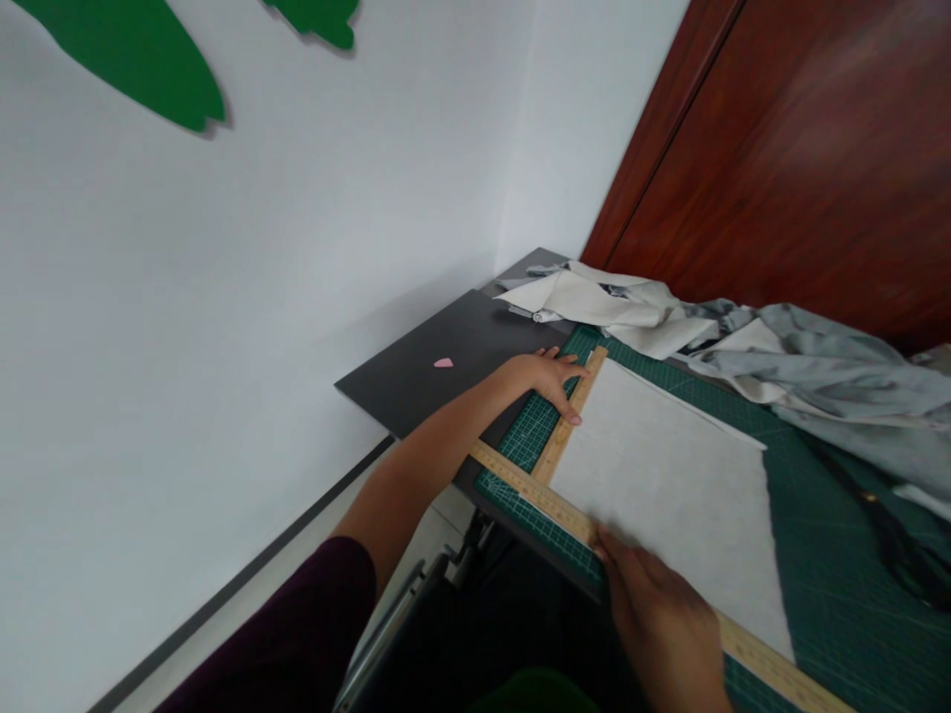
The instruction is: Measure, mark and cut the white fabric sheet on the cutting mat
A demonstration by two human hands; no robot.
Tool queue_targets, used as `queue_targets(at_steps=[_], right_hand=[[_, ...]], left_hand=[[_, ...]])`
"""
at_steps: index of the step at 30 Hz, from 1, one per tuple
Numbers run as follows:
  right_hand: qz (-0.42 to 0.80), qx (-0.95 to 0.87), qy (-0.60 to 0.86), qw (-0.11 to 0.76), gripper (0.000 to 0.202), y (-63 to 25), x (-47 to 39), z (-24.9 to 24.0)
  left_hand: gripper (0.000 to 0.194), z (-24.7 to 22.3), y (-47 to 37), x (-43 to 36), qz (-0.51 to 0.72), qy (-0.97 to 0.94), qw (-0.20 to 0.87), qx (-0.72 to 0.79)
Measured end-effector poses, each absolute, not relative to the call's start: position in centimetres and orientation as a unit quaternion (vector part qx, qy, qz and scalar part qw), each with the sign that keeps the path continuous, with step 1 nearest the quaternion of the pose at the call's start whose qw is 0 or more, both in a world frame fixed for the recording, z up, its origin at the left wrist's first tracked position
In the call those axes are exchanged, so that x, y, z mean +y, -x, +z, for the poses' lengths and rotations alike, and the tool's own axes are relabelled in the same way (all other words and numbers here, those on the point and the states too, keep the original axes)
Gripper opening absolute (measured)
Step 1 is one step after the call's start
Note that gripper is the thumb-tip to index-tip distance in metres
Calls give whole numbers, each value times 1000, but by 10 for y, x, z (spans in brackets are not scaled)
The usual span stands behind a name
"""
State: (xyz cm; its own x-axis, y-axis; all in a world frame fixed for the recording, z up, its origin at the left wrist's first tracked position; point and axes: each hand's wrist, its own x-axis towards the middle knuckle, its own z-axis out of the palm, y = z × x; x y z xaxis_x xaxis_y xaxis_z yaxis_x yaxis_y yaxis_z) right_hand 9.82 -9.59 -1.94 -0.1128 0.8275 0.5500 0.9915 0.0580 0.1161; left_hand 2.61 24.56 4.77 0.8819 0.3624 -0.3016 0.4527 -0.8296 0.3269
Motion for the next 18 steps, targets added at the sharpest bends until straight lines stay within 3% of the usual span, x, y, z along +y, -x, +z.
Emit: queue_targets(at_steps=[18], right_hand=[[-209,-705,660,155,40,-106,-99,-38]], left_hand=[[132,54,-19,242,-124,-947,195,223]])
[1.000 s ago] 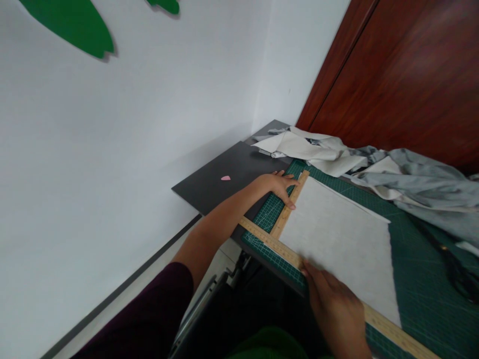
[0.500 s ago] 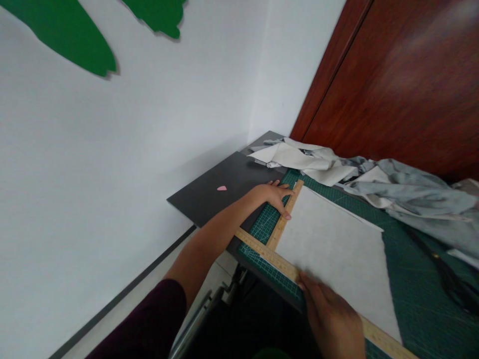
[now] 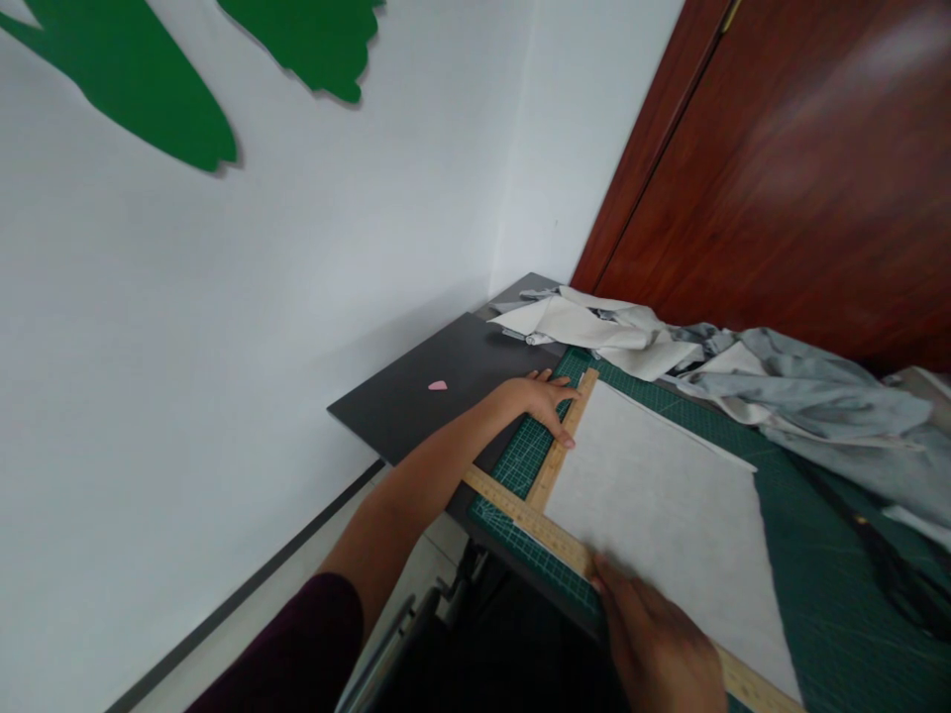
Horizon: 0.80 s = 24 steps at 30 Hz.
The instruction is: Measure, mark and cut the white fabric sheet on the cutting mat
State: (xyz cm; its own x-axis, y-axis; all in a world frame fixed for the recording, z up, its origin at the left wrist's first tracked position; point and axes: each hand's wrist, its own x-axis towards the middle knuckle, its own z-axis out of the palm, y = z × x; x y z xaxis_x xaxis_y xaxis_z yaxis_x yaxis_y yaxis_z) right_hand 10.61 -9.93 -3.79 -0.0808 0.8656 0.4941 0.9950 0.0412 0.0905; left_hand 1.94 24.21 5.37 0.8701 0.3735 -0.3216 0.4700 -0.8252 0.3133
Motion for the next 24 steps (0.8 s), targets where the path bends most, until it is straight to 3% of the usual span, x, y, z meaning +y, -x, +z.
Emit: queue_targets(at_steps=[24], right_hand=[[-240,-725,623,170,39,-106,-94,-30]], left_hand=[[131,50,-23,242,-116,-952,183,218]])
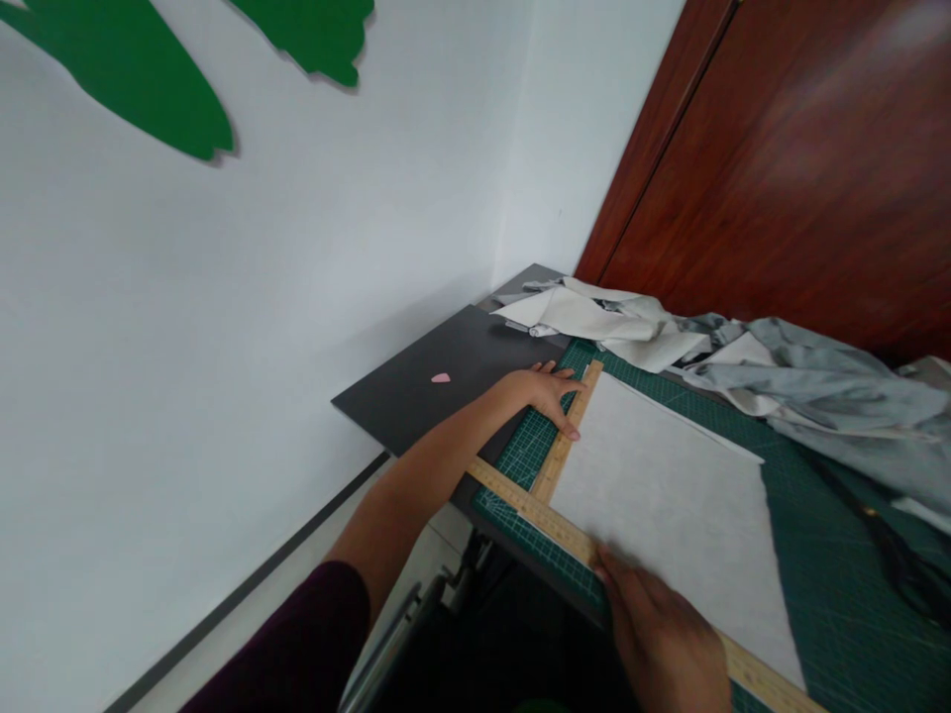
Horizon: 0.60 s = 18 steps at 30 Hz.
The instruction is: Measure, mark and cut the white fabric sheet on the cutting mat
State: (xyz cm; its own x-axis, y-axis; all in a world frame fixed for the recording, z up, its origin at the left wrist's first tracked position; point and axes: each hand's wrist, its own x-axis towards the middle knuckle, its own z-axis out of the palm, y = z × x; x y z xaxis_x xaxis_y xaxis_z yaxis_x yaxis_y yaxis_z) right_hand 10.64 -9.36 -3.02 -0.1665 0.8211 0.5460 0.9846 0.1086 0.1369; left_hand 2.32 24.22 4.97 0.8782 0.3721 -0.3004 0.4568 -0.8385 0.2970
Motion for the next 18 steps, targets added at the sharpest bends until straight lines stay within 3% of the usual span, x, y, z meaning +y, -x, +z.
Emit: queue_targets(at_steps=[18], right_hand=[[-259,-717,622,178,43,-98,-93,-19]], left_hand=[[133,49,-24,244,-120,-950,190,216]])
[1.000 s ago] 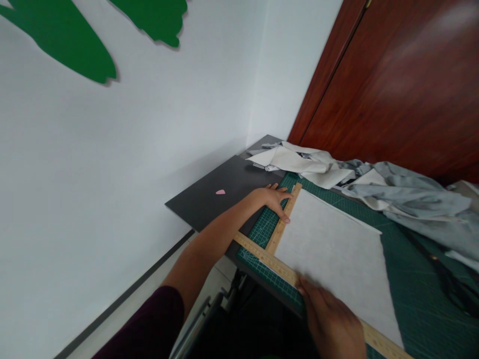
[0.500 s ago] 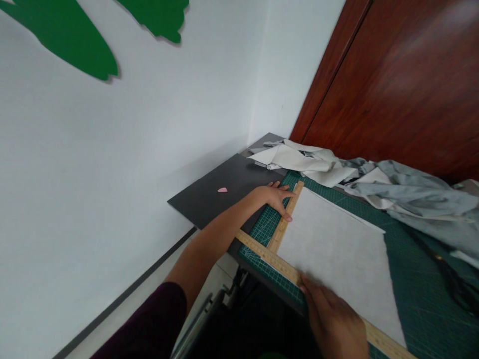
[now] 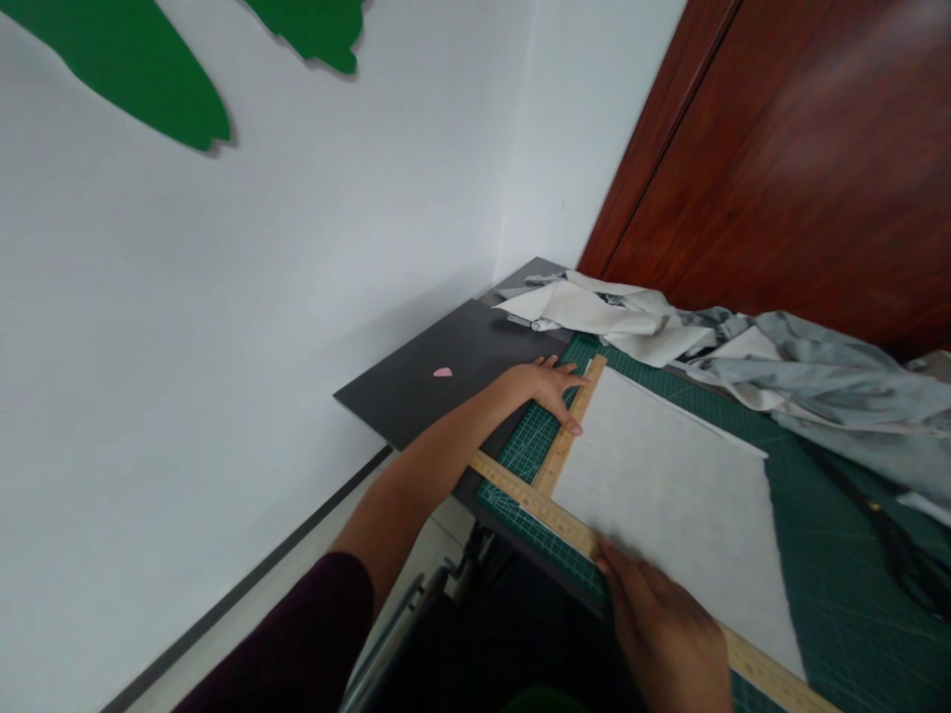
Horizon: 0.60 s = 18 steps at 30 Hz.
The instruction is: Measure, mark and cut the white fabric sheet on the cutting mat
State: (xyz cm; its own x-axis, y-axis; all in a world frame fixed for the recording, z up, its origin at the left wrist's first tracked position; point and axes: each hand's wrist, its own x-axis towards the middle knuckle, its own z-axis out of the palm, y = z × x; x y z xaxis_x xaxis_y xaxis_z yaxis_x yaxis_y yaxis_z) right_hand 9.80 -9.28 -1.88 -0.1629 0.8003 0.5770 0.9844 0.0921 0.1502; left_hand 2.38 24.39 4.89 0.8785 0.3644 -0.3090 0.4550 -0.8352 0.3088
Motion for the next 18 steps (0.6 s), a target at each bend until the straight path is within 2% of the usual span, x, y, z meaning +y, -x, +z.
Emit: queue_targets(at_steps=[18], right_hand=[[-243,-715,629,183,44,-96,-94,-14]], left_hand=[[131,46,-26,246,-117,-950,193,217]])
